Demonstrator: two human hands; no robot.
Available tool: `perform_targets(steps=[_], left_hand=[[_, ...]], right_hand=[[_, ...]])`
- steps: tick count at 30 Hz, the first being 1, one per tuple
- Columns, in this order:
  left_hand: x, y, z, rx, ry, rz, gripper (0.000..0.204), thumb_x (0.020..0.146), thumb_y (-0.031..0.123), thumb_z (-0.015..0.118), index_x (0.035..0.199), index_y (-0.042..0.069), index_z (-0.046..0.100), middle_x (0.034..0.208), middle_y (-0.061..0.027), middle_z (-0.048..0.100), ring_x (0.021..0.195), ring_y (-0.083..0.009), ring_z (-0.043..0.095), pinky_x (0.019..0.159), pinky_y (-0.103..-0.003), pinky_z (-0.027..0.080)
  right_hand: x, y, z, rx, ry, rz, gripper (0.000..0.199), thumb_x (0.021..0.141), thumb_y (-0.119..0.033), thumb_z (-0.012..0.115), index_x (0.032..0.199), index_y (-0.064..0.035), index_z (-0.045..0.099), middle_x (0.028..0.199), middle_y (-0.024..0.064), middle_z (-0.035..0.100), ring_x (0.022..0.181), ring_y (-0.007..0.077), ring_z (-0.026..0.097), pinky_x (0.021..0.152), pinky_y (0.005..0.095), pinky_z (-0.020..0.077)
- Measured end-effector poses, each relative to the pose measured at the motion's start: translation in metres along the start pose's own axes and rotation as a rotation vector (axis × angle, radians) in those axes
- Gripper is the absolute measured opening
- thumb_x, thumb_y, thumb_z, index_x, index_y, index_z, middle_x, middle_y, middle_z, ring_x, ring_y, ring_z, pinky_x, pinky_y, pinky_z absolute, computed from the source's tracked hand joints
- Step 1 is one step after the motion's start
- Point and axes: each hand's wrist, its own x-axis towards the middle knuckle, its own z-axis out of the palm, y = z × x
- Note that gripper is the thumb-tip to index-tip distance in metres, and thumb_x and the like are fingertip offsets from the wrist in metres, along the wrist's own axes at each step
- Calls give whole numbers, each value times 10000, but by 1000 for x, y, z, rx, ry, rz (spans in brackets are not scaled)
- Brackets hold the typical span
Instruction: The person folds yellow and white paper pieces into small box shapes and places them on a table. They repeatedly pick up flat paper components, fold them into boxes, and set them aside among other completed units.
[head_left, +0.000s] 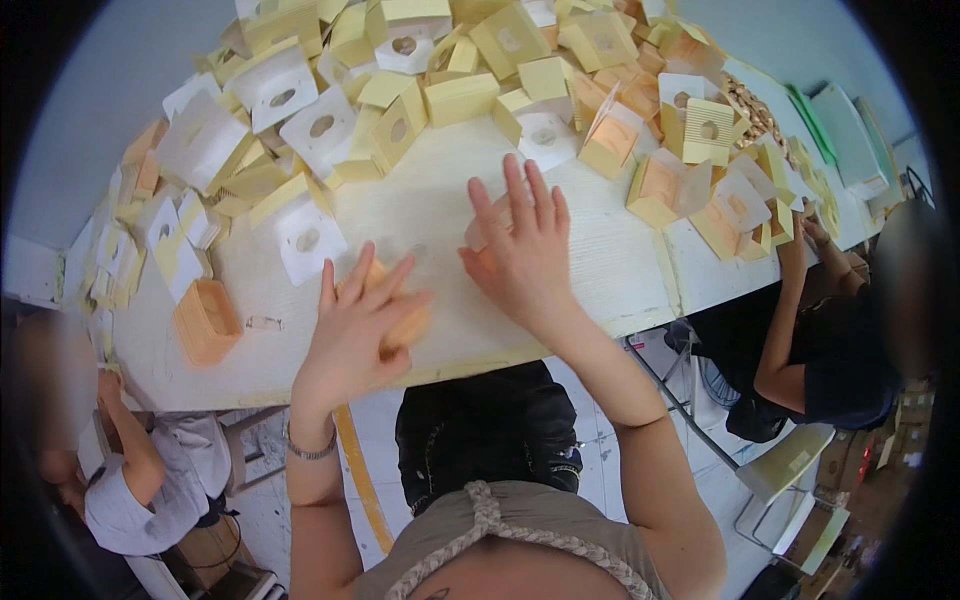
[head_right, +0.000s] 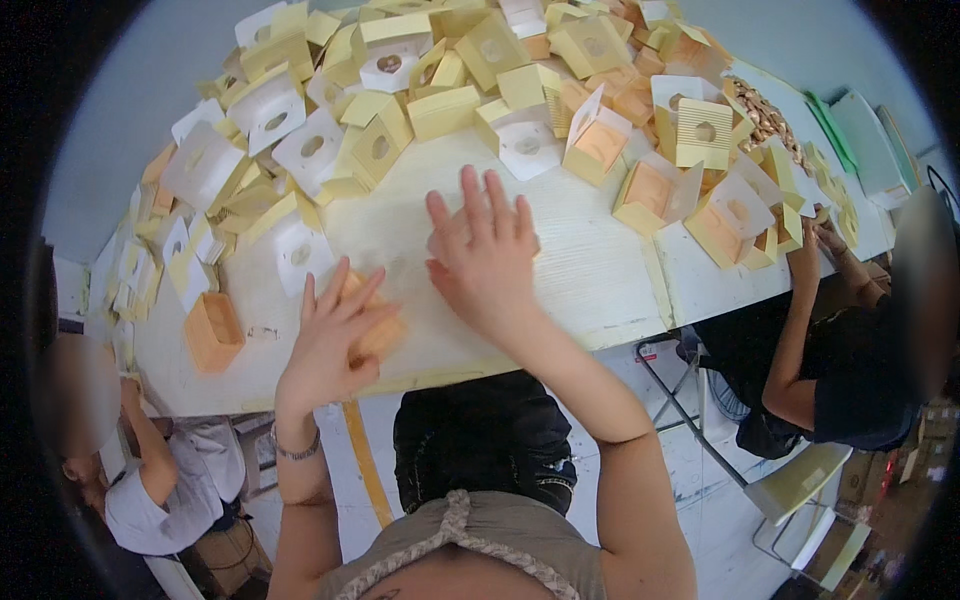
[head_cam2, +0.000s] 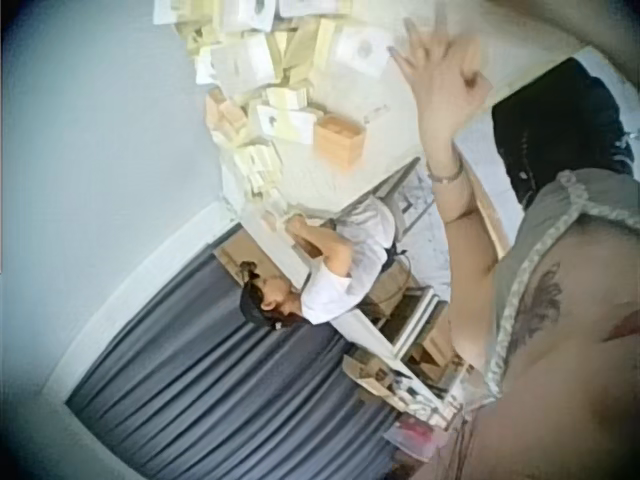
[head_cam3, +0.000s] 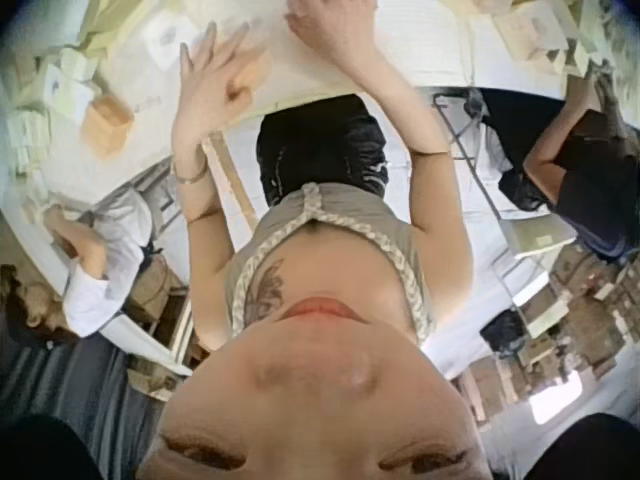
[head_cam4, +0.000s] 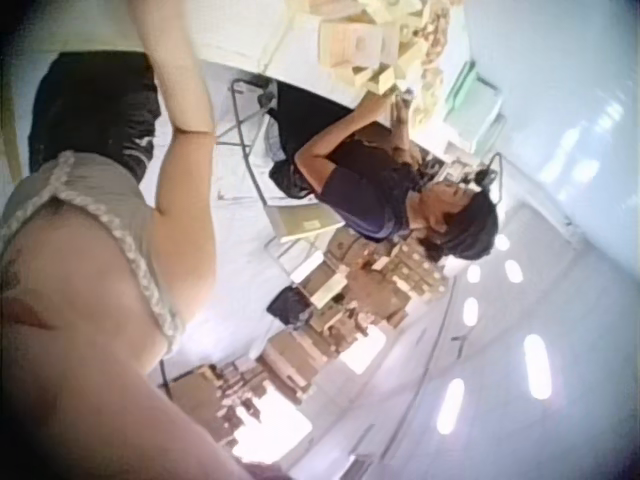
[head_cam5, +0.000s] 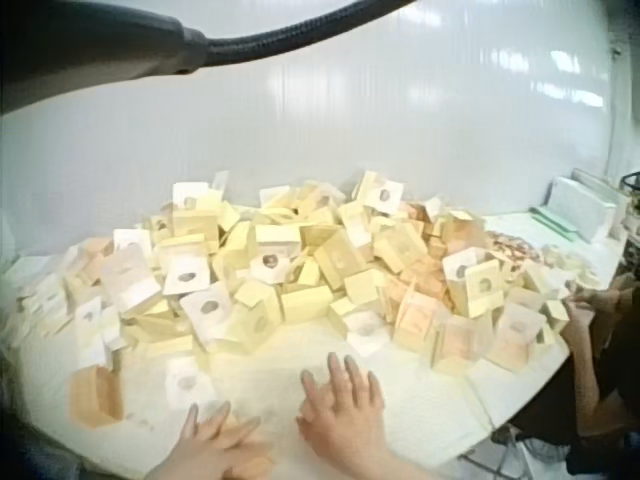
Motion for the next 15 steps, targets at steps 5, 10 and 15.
perform_targets(steps=[5,10,15], left_hand=[[-14,2,29,-431,361,-222,963,588,362,812,1374,-10,398,1503,-250,278,1431,-376,201,1161,-514,145],[-6,6,11,-162,124,-211,972,593,326,812,1416,45,378,1534,-199,243,1400,-378,259,1154,-531,155],[3,-6,-1,-212,6,-67,859,621,330,790,1376,78,465,1520,-141,306,1391,-337,293,1155,-529,160]], right_hand=[[-16,-59,-5,536,-342,-1,423,734,-158,734,1134,-55,641,1022,130,629,972,292,569,834,387,464],[-50,-43,14,891,-451,57,190,789,-88,700,966,-27,669,929,102,612,894,293,553,769,383,460],[-60,-47,23,984,-290,83,80,772,-71,708,840,-49,669,835,100,601,798,309,544,710,397,441]])
